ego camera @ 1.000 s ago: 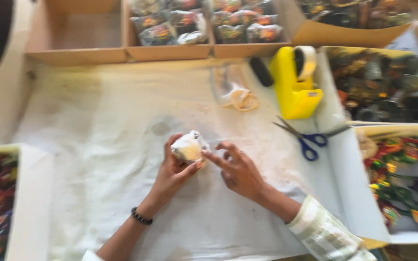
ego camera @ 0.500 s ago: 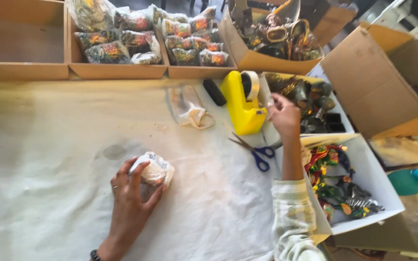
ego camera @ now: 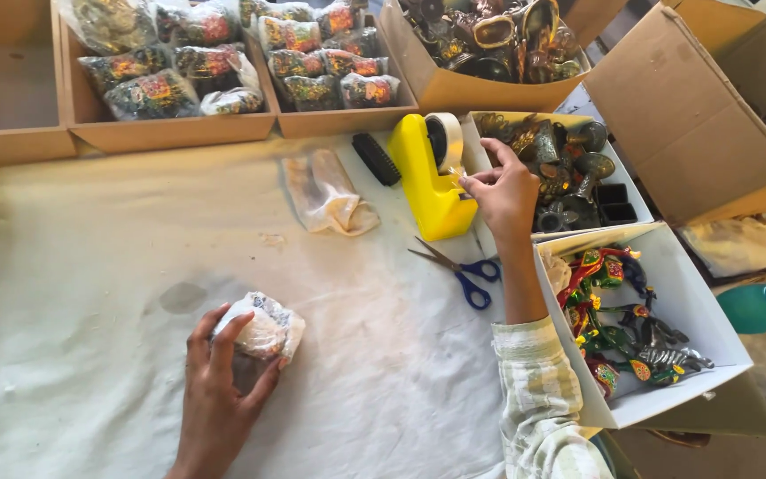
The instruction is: The person wraps decorative elephant figurines in bubble wrap, secures the packaging with adhesive tape and scissors, and places the items into a box.
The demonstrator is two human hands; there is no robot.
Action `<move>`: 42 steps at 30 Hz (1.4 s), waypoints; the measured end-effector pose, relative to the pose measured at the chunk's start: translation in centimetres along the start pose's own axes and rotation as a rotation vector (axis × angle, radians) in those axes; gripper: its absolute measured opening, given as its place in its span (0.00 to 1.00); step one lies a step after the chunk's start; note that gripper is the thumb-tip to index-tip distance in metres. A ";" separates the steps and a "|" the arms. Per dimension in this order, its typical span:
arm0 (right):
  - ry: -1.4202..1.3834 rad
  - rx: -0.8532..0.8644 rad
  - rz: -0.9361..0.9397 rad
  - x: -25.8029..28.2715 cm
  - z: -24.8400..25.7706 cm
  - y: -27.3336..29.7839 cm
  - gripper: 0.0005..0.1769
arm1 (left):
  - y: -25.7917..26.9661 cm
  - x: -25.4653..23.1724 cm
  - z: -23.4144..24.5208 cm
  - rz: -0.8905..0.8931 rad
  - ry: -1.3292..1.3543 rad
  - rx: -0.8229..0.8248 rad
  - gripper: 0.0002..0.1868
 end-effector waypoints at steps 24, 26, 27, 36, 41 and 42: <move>0.006 -0.129 -0.009 -1.7 2.0 -0.1 0.54 | 0.0 -0.1 0.2 0.011 -0.024 0.022 0.37; 0.048 -0.053 -0.066 -2.7 1.3 -0.3 0.57 | 0.0 -0.2 0.1 0.026 -0.007 0.030 0.36; 0.044 -0.054 -0.071 -2.9 1.2 -0.2 0.57 | -0.1 -0.1 0.1 0.025 -0.011 0.033 0.36; 0.082 0.001 -0.124 -3.8 0.7 -0.3 0.64 | -0.1 -0.3 0.2 0.001 -0.017 0.023 0.37; 0.151 0.003 -0.066 -2.8 1.3 0.1 0.63 | -0.2 -0.1 0.1 0.036 -0.014 0.044 0.37; 0.151 0.003 -0.066 -2.6 1.3 0.0 0.63 | -0.2 0.0 0.0 0.037 -0.014 0.043 0.37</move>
Point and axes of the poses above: each hand's wrist, its own y-axis away from the middle knuckle, its own z-axis out of the back of the hand, x = y × z, the point moved 10 cm from there along -y, towards the middle knuckle, and after that the axes turned 5 degrees about x, right-handed, at the moved point
